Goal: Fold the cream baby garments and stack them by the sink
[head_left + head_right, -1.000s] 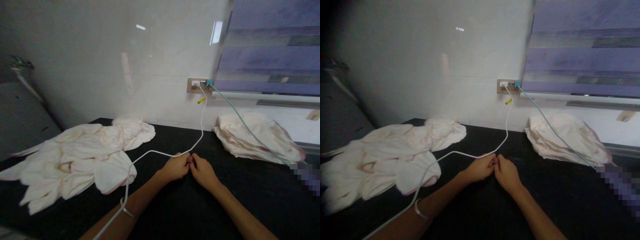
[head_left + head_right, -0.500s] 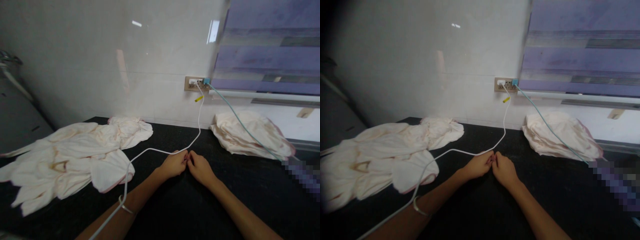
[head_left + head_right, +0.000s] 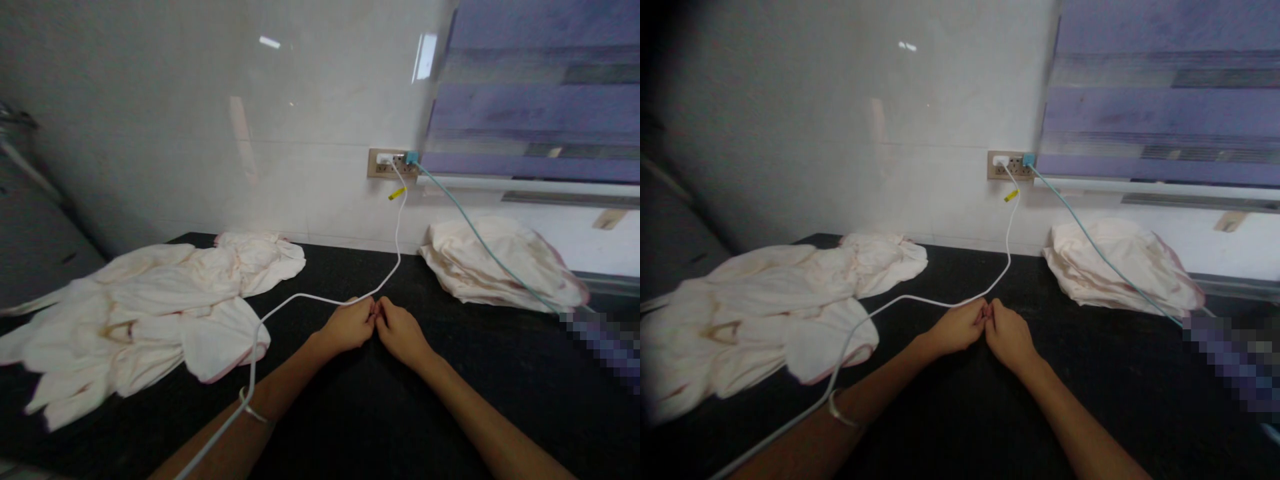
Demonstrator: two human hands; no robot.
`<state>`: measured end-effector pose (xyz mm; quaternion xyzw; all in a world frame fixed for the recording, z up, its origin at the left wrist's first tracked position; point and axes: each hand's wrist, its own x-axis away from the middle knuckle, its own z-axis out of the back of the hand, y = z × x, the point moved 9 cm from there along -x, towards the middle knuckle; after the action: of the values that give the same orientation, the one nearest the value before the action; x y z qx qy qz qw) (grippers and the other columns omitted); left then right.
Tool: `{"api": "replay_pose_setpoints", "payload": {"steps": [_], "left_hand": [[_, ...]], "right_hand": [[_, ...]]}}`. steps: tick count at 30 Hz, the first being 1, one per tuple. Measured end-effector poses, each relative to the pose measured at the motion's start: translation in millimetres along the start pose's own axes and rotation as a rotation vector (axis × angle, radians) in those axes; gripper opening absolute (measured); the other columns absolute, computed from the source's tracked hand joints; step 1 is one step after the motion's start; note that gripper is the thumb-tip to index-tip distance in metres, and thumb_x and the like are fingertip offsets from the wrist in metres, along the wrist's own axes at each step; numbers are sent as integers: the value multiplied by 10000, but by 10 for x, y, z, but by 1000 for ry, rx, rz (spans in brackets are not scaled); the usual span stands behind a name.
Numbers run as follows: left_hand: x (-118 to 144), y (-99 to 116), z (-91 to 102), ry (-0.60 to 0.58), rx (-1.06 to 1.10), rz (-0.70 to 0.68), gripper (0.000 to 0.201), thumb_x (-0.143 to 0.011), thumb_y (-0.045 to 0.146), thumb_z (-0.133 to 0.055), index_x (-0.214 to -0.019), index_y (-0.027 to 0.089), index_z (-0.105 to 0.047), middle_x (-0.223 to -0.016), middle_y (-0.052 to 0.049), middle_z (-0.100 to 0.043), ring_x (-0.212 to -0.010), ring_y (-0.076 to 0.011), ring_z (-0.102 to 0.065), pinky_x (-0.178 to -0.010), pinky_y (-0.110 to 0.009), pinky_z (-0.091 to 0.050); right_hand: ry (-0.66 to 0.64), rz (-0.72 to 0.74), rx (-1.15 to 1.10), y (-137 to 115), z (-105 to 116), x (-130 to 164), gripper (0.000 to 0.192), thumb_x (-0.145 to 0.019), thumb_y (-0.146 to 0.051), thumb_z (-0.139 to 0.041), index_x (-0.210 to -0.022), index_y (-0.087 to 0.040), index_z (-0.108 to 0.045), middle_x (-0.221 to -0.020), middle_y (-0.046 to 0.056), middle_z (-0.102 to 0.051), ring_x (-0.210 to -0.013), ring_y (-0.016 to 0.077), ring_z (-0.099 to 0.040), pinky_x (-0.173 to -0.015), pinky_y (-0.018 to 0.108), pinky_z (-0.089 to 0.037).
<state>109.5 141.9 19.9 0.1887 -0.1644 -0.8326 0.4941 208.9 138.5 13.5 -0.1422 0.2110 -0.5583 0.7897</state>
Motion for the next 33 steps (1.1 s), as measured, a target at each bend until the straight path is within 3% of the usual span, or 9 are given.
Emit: {"api": "replay_pose_setpoints", "payload": {"steps": [5, 12, 18, 20, 23, 26, 30, 33], "left_hand": [[-4, 29, 10, -2, -17, -36, 231, -1022, 296, -343, -952, 226, -551, -847, -35, -666, -839, -203, -631, -755, -298, -447], [8, -30, 44, -75, 217, -10, 256, -1025, 403, -389, -966, 225, -563, -681, 41, -570, -534, -129, -538, -572, -253, -393], [-39, -53, 204, 3, 262, -23, 306, -1002, 433, -450, -958, 203, -646, -718, 14, -609, -641, -142, -564, -597, -245, -406], [-84, -187, 359, 87, 146, 19, 305, -996, 409, -456, -919, 195, -659, -767, -11, -635, -705, -159, -587, -650, -263, -439], [-104, -587, 722, 289, -106, 174, 251, -976, 308, -467, -905, 183, -673, -925, -72, -676, -911, -209, -622, -838, -317, -490], [19, -1094, 1029, 441, -286, 411, 283, -967, 238, -453, -1126, 142, -667, -1207, -146, -656, -1185, -262, -570, -1049, -366, -441], [293, -1586, 1108, 430, -414, 735, 487, -946, 295, -477, -1347, 23, -530, -1394, -260, -543, -1334, -361, -474, -1069, -440, -419], [356, -1645, 1026, 347, -446, 798, 454, -947, 299, -447, -1314, 50, -546, -1347, -258, -566, -1293, -384, -502, -1009, -486, -445]], "right_hand": [[-9, -1, 2, -10, 10, 9, 53, -976, -224, -461, -947, -215, -504, -913, 51, -694, -824, 174, -628, -687, 270, -287], [0, 16, -30, -25, 32, -1, 61, -982, -221, -455, -949, -212, -506, -872, 43, -682, -806, 170, -620, -685, 267, -288], [14, 9, -97, 11, 36, -21, 71, -940, -193, -502, -1008, -214, -500, -844, 17, -669, -775, 160, -607, -678, 257, -288], [10, 12, -101, 12, 36, -22, 115, -916, -168, -517, -1020, -217, -509, -829, 3, -664, -767, 156, -598, -674, 255, -285], [-9, 26, -101, 2, 28, -21, 97, -912, -153, -513, -977, -218, -543, -830, -1, -668, -776, 150, -595, -670, 254, -280], [-27, 38, -105, -8, 16, -18, 94, -900, -143, -521, -942, -214, -567, -825, -6, -669, -774, 143, -595, -665, 252, -277], [-30, 48, -99, -17, 12, -10, 90, -892, -143, -533, -928, -212, -580, -814, -11, -668, -756, 135, -587, -660, 250, -276], [-27, 49, -91, -17, 12, -5, 91, -887, -142, -540, -922, -211, -588, -814, -12, -670, -751, 133, -582, -657, 249, -275]]}}
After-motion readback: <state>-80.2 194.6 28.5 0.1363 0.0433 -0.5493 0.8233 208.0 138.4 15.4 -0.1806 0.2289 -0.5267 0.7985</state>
